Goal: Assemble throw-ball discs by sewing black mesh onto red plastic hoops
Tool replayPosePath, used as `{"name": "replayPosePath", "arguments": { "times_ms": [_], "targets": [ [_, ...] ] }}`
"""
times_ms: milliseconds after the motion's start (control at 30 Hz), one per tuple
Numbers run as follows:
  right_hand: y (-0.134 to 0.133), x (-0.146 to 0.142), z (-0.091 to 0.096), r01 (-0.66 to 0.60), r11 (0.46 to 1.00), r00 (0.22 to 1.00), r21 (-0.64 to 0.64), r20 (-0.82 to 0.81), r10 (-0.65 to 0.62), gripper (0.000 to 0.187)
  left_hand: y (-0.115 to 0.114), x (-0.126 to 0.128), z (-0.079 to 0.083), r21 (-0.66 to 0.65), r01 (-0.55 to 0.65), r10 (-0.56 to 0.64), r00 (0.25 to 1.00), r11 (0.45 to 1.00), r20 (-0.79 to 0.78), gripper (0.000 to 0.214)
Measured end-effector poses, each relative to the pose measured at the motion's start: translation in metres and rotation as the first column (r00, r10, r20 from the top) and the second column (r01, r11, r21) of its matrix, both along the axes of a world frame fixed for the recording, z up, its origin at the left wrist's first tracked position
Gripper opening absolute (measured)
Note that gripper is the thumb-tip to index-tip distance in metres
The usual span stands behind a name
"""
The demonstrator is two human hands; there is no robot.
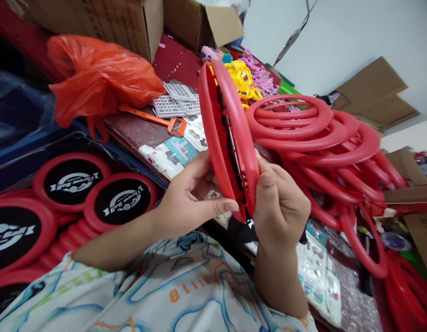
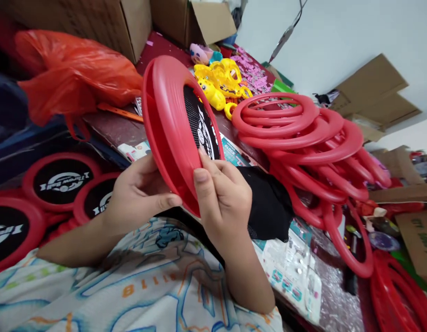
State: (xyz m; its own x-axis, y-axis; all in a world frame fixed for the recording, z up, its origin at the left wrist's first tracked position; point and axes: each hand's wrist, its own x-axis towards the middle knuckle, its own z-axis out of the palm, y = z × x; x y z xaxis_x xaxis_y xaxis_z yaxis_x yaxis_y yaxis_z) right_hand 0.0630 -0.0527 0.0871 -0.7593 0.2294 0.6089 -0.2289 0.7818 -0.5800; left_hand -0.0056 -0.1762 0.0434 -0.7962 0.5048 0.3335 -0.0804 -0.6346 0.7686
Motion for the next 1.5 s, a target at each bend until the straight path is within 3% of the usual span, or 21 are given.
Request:
{"name": "replayPosePath", "arguments": {
  "times_ms": [133, 267, 667, 967, 1133, 1300, 1400, 1500],
  "targets": [
    [0.004, 0.003, 0.001, 0.042, 0.998, 0.999, 0.049, -0.006, -0.042, 0.030, 0.003, 0.002, -0.002, 0.007, 0.032, -0.032, 0.999, 0.999, 0.004, 0.047],
    [0.004, 0.005, -0.007, 0.051, 0.991, 0.996, 0.121, -0.082, -0.041, 0.029, 0.010, 0.003, -0.008, -0.005, 0.021, -0.021, 0.995, 1.000, -0.099, 0.051],
    [0.016, 0.008, -0.027, 0.061, 0.992, 0.981, 0.114, -0.190, -0.039, 0.035, 0.015, 0.001, -0.021, -0.140, -0.081, 0.033, 0.949, 0.987, -0.313, 0.067],
    [0.023, 0.010, -0.040, 0.104, 0.989, 0.968, 0.104, -0.238, -0.077, 0.045, 0.027, -0.004, -0.024, -0.058, -0.216, 0.144, 0.808, 0.975, -0.572, 0.069],
    [0.024, 0.012, -0.054, 0.079, 0.997, 0.957, 0.020, -0.281, -0.070, 0.045, 0.022, -0.004, -0.014, -0.121, -0.294, 0.124, 0.693, 0.948, -0.710, 0.066],
    [0.022, 0.012, -0.055, 0.063, 0.998, 0.962, -0.026, -0.264, -0.067, 0.042, 0.018, -0.007, -0.011, -0.150, -0.381, 0.114, 0.587, 0.912, -0.801, 0.053],
    [0.019, 0.013, -0.055, 0.069, 0.997, 0.965, -0.046, -0.252, -0.079, 0.041, 0.020, -0.009, -0.014, -0.129, -0.398, 0.128, 0.558, 0.908, -0.820, 0.049],
    [0.017, 0.013, -0.058, 0.065, 0.996, 0.959, -0.061, -0.271, -0.079, 0.039, 0.024, -0.010, -0.018, -0.112, -0.369, 0.132, 0.574, 0.922, -0.808, 0.053]
  ]
}}
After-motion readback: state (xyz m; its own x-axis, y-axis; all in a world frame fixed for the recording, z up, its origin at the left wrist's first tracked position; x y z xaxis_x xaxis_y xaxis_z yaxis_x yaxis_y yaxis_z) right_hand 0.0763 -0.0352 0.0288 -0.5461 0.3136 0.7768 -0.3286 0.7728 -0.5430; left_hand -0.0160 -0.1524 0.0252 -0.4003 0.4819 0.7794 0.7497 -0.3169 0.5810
